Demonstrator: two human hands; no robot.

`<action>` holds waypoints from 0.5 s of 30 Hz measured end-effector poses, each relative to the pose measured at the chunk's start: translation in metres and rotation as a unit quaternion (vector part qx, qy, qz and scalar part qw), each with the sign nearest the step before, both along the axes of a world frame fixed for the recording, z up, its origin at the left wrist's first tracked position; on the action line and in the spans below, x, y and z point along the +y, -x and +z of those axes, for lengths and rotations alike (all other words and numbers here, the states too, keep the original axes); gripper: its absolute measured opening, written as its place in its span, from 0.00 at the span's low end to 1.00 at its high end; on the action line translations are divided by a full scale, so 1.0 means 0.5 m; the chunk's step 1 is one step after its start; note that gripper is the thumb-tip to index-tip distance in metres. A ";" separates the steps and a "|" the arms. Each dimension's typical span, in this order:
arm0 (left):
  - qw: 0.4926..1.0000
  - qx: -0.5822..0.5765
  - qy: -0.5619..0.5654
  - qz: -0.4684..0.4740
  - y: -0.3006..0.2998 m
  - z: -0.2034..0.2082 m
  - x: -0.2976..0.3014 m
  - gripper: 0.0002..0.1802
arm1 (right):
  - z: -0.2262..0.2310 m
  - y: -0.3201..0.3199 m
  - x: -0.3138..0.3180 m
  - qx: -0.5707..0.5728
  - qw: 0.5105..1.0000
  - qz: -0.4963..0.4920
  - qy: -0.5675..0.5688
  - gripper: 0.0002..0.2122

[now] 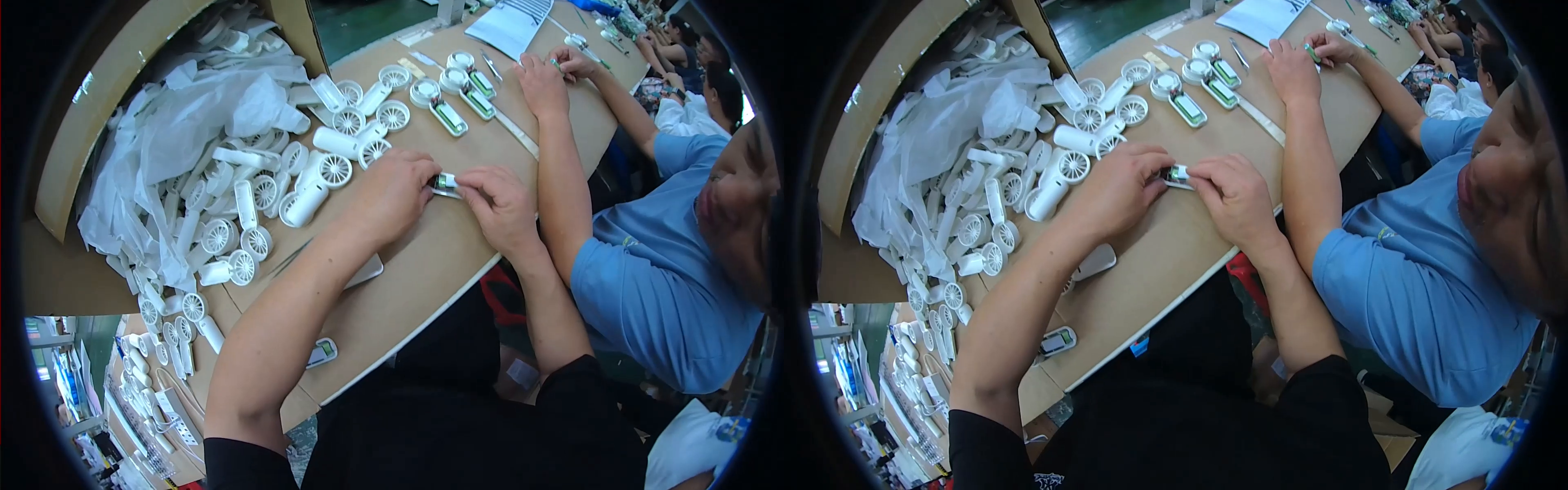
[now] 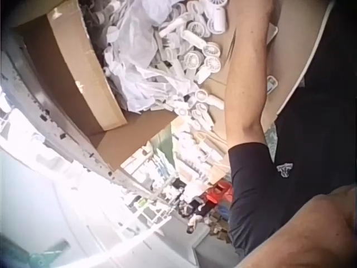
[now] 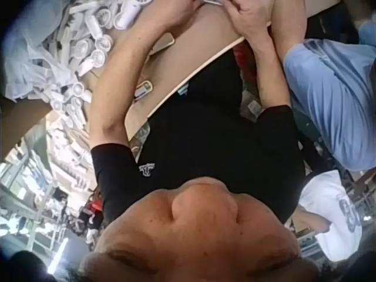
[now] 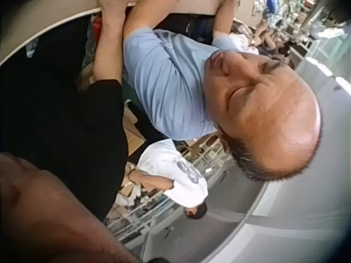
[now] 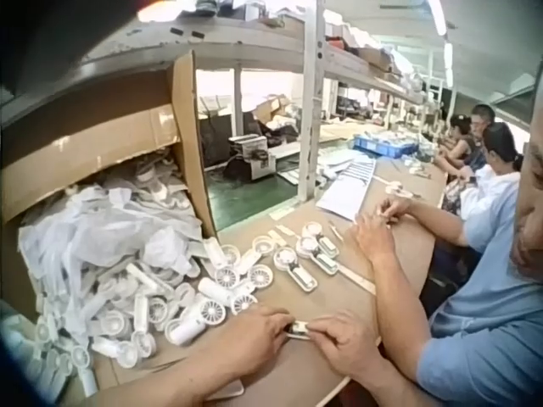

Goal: Assembling components of small portable handheld fans at a factory workstation.

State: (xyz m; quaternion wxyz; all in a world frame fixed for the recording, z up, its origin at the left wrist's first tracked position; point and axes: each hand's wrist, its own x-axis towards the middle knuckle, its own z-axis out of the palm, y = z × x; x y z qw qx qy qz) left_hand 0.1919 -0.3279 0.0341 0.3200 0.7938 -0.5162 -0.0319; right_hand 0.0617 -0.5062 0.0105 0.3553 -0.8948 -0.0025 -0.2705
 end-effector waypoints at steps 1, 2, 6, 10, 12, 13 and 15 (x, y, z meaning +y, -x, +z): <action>1.000 0.001 -0.008 -0.003 -0.001 0.001 -0.001 0.10 | 0.001 0.001 0.000 0.005 1.000 -0.002 0.004 0.07; 1.000 0.000 -0.015 -0.007 -0.001 0.004 -0.001 0.10 | 0.003 0.002 0.000 0.008 1.000 -0.003 0.008 0.07; 0.999 -0.008 -0.034 -0.003 -0.002 0.021 0.000 0.11 | 0.009 -0.001 0.002 -0.020 0.999 -0.006 0.031 0.06; 0.999 -0.010 -0.035 0.008 0.005 0.017 0.000 0.11 | 0.006 -0.002 0.006 -0.043 0.998 -0.007 0.043 0.05; 1.000 -0.018 -0.013 0.017 0.010 0.012 0.000 0.09 | 0.005 -0.001 0.009 -0.042 0.999 -0.007 0.034 0.06; 1.000 -0.022 -0.001 0.021 0.012 0.010 0.002 0.08 | 0.005 0.001 0.011 -0.041 0.999 -0.007 0.031 0.06; 0.999 -0.027 0.001 0.023 0.012 0.007 0.002 0.08 | 0.006 0.005 0.014 -0.027 0.999 -0.009 0.020 0.06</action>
